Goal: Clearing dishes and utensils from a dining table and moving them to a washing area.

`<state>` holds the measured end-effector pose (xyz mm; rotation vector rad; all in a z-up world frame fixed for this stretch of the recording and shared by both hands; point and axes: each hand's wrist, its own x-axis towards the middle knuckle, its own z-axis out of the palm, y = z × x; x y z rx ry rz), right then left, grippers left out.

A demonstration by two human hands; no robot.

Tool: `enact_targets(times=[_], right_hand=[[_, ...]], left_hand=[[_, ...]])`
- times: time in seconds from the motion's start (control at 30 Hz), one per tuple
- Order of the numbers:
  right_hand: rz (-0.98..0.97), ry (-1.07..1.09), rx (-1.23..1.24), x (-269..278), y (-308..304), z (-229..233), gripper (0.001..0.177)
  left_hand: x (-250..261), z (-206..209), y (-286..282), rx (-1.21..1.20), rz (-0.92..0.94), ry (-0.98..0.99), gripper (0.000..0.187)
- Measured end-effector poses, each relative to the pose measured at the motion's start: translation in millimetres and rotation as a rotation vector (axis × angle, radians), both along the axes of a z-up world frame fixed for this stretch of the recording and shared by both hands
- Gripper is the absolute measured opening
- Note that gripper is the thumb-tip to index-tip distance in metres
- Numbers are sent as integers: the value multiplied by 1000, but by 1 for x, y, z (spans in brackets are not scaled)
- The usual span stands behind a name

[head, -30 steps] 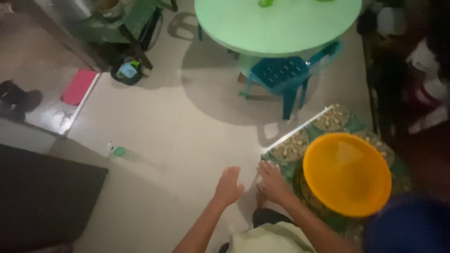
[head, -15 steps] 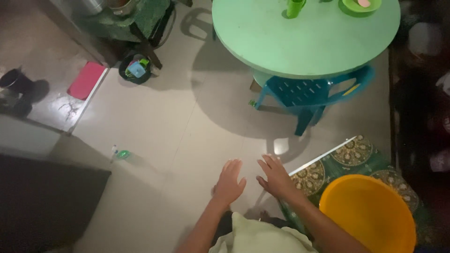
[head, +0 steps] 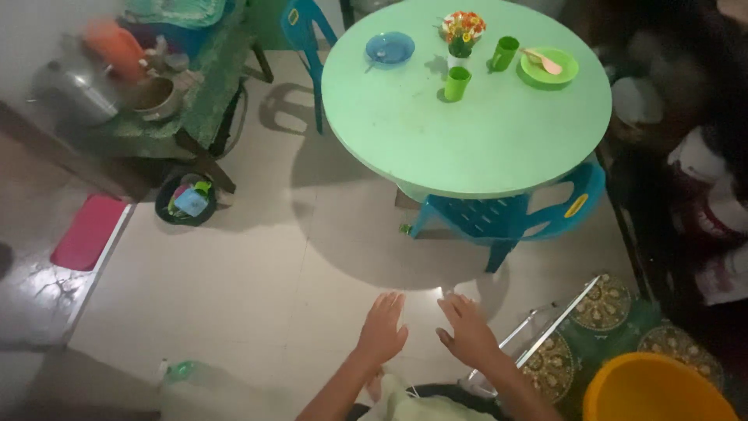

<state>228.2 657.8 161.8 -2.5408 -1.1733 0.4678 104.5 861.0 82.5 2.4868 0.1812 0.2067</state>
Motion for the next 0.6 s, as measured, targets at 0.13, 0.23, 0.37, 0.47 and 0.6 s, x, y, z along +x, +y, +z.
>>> enact_targets(times=[0.13,0.23,0.37,0.47,0.6], right_hand=[[-30,-19,15,15,26,-15,71],[-27,-42,91,34,35,-21,72],[-77,-21,-52,74,55,-10,69],[-106,-55,-107,120,71,-27,73],[-127,-117,-5,195,92,-51,78]], left_hand=[[29,13,33,19,-44,103,75],[56,27,50,-22,-93,78,74],[100,25,62,-27,-111,64,73],[140,24,73,-8,-122,107,72],[205,54,103,14,-165,177,73]])
